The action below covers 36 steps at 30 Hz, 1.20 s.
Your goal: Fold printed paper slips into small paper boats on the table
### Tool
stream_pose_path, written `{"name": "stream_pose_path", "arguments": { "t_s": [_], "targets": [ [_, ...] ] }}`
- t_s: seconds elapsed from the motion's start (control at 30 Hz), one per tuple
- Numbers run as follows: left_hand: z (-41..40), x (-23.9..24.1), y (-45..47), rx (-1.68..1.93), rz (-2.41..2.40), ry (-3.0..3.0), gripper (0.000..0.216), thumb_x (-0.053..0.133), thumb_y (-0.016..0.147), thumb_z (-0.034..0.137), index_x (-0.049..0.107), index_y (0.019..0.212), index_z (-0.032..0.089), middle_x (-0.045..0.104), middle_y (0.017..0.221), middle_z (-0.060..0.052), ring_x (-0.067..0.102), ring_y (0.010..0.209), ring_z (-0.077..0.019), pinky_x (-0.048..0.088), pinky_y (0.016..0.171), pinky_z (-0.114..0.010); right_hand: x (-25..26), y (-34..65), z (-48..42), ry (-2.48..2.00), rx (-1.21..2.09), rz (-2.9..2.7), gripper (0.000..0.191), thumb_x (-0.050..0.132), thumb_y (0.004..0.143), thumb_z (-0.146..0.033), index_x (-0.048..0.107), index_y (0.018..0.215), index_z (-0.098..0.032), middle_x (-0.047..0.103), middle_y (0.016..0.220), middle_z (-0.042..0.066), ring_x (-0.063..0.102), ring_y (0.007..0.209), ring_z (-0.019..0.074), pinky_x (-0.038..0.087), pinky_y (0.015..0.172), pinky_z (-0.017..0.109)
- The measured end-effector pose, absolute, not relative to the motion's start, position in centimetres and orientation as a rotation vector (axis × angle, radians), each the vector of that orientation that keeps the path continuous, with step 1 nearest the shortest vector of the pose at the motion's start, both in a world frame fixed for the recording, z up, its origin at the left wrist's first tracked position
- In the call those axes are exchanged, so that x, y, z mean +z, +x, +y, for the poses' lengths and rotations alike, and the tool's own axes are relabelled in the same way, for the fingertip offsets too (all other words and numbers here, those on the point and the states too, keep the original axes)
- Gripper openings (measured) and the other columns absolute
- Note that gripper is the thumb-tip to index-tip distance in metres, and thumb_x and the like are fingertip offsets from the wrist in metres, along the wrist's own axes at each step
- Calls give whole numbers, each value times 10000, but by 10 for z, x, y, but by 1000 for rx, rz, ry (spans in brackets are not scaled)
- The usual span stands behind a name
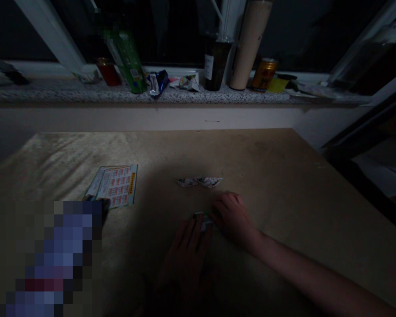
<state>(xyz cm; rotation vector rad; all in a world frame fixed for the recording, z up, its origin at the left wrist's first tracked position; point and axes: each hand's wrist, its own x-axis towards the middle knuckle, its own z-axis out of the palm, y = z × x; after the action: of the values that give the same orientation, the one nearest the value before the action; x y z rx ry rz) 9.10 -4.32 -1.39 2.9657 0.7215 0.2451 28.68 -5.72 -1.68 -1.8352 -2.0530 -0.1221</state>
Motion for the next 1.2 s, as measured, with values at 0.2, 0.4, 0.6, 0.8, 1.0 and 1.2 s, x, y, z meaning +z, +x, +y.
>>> {"name": "stream_pose_path", "arguments": {
  "t_s": [0.2,0.4,0.6,0.8,1.0,1.2],
  "targets": [
    [-43,-10,91,204,710,2934,749,493,825,534,259,1431,163,290,1470,-132,268,1331,-316,253,1058,-456,-16,288,-56,-1847,-70,-2038,110,575,846,-245,610,907,-160,586,893,88,498,881,243,396,822,391],
    [-38,-12,87,180,636,2896,757,478,841,524,187,1451,182,228,1497,-103,206,1357,-297,195,1088,-469,-15,289,-58,-1795,-75,-2031,81,550,862,-223,611,861,-171,587,849,82,500,837,231,401,797,379],
    [-36,-11,89,151,626,2890,799,509,818,513,164,1455,177,192,1507,-105,178,1365,-295,188,1089,-466,-15,287,-58,-1786,-71,-2017,112,517,881,-199,621,851,-171,598,830,78,501,811,226,396,774,370],
    [-35,-6,93,112,617,2907,763,519,813,486,236,1437,147,230,1491,-133,185,1362,-297,228,1074,-448,-14,288,-58,-1753,163,-1907,83,551,844,-137,612,894,-164,602,873,67,515,846,215,391,769,346],
    [-34,-8,93,111,586,2907,752,514,818,490,257,1429,135,256,1482,-140,192,1359,-305,218,1079,-439,-13,289,-56,-1696,354,-1786,110,578,803,-98,601,879,-174,609,872,44,539,869,193,374,799,340],
    [-33,-12,93,106,563,2918,804,518,807,506,207,1442,124,216,1492,-156,161,1366,-311,207,1080,-450,-12,289,-55,-1698,404,-1772,114,626,776,-110,605,861,-183,622,872,35,552,869,188,374,801,337]
  ]
}}
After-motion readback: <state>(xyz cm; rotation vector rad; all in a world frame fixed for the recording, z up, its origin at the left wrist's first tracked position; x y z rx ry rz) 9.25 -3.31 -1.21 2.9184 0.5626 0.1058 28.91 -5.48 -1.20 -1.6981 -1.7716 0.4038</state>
